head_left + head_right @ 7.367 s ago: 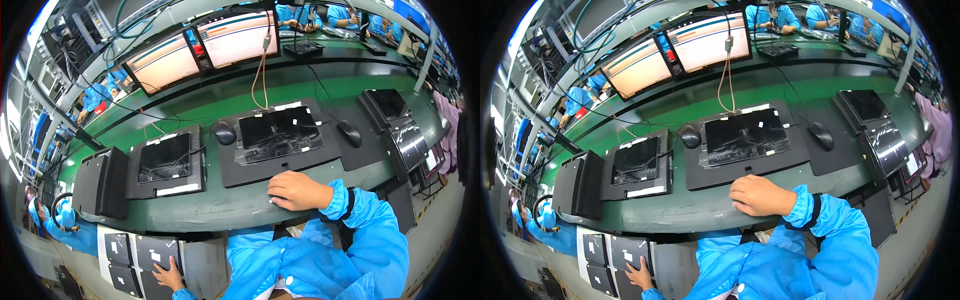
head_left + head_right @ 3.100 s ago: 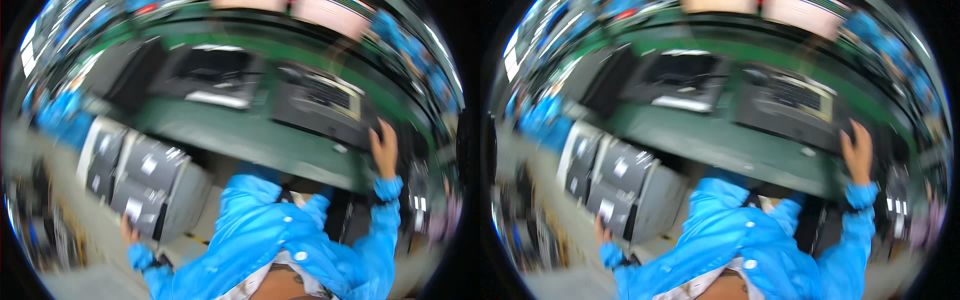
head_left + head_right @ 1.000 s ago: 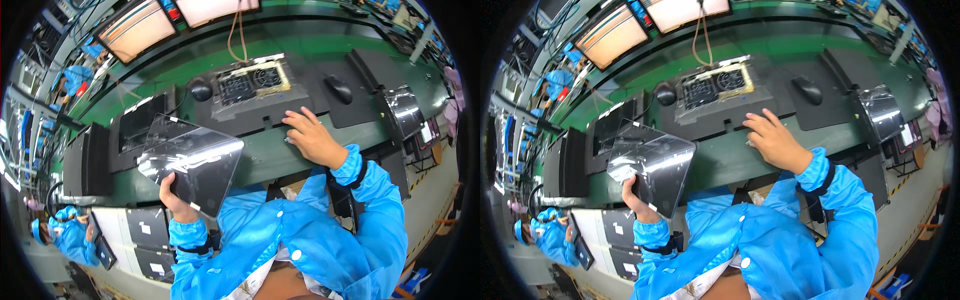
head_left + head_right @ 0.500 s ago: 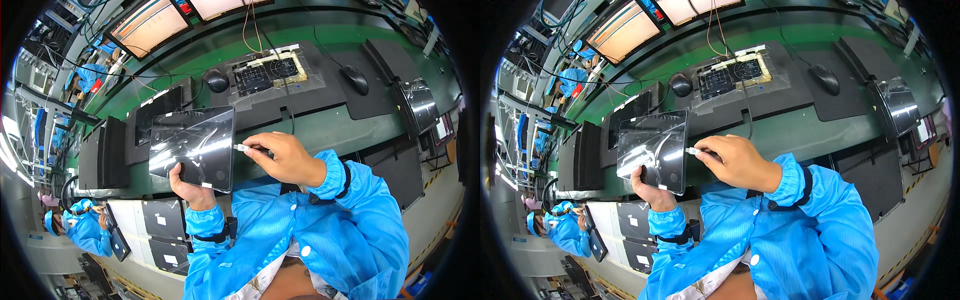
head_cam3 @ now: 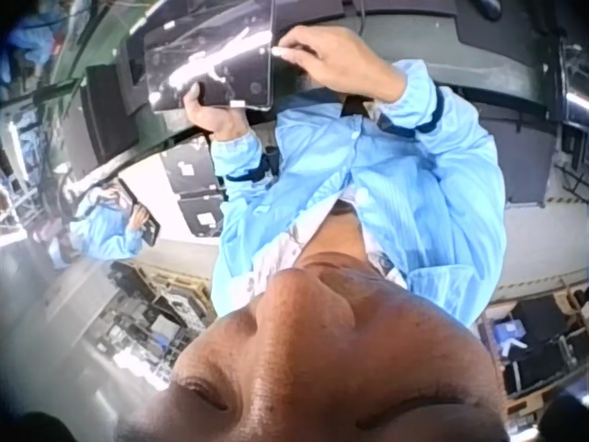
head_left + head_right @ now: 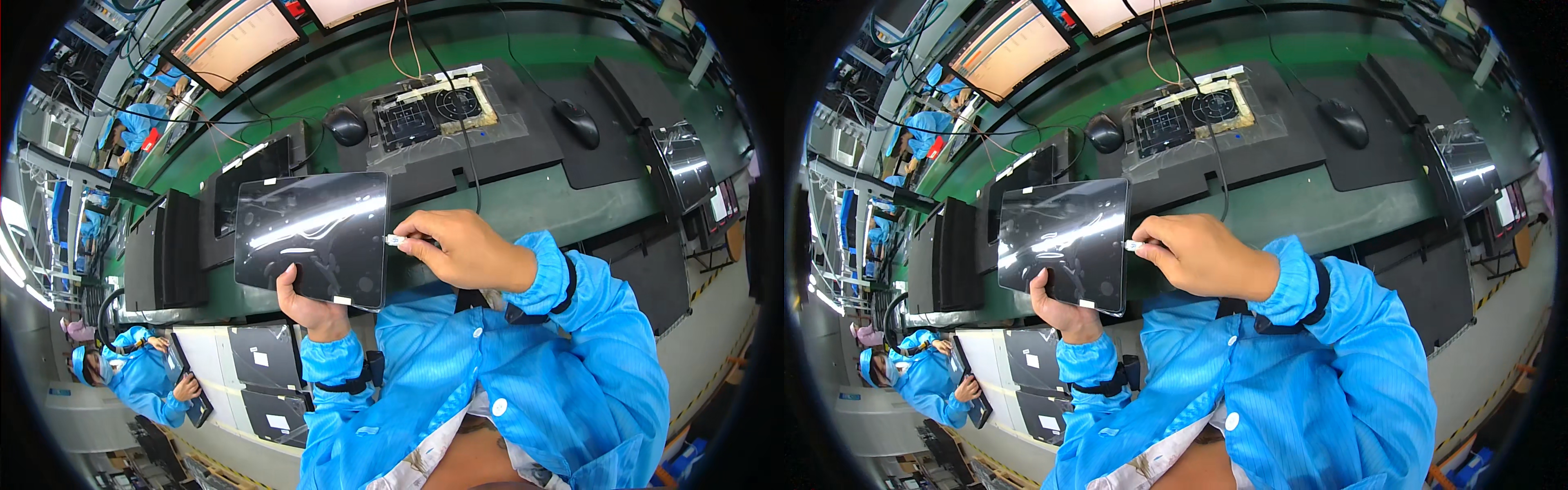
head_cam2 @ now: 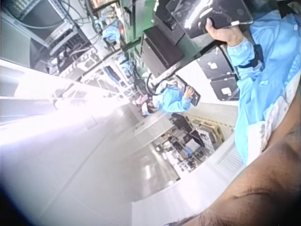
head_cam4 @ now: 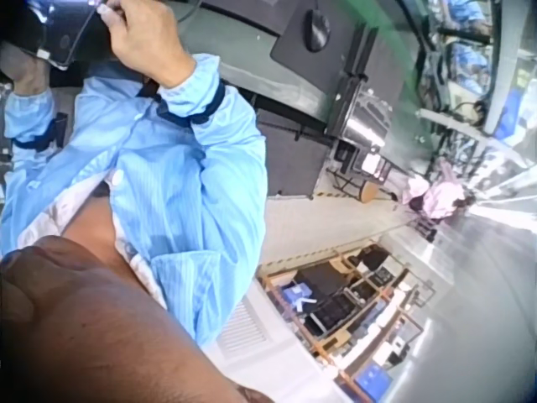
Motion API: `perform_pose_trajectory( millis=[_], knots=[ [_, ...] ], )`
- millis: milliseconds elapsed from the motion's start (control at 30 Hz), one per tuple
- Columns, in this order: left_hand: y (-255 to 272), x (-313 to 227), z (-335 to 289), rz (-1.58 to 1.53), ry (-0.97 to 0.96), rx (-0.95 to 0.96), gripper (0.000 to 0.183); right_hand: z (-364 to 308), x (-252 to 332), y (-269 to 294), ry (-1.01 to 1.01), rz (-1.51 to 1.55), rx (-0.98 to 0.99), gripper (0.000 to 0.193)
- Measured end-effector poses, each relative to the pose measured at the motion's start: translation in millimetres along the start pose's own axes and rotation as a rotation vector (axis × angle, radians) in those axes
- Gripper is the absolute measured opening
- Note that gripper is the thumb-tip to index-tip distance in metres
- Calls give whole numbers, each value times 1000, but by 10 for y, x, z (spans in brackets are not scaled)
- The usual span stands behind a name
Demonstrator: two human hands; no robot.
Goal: Inspecting, testing, and labeling tablet computers on an assembly line.
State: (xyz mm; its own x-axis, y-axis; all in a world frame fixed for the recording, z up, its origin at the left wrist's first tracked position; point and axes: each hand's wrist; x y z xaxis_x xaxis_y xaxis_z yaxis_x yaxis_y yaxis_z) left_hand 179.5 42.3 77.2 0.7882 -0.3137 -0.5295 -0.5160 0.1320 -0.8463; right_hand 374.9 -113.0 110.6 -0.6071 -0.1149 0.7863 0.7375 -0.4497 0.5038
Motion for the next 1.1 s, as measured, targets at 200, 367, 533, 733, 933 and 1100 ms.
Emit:
perform_pose_trajectory(
  millis=[200, 367, 533, 733, 933, 1100],
  knots=[
    [11, -26, -18, -2, 34, 84, 40, 181, 15, -32, 482, -428, -377, 15],
    [-283, 107, -109, -32, -49, 76, 40, -318, 8, -259, -200, 74, -51, 16],
    [-343, 352, -310, 265, 67, 121, 42, -125, -92, -347, -567, 1350, -15, 44],
    [-617, 338, -407, -346, 281, 304, 65, -159, -329, 1, -520, 1460, -172, 43],
    [-345, 472, -43, -599, 748, 271, 53, -221, -417, 300, -494, 1308, -277, 41],
    [-266, 643, -37, -122, 493, 124, 28, -370, -503, 528, -470, 1223, -311, 38]
  ],
)
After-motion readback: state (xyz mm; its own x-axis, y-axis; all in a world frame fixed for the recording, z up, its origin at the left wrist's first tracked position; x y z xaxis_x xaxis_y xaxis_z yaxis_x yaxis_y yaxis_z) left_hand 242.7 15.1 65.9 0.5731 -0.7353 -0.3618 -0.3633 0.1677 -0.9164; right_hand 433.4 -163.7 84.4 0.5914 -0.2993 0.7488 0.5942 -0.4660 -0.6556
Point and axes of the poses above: each hand's wrist, its own z-axis towards the middle knuckle, its own y-axis out of the back of the hand, x = y × z, and after that the axes turned 8 degrees about -z, right-handed
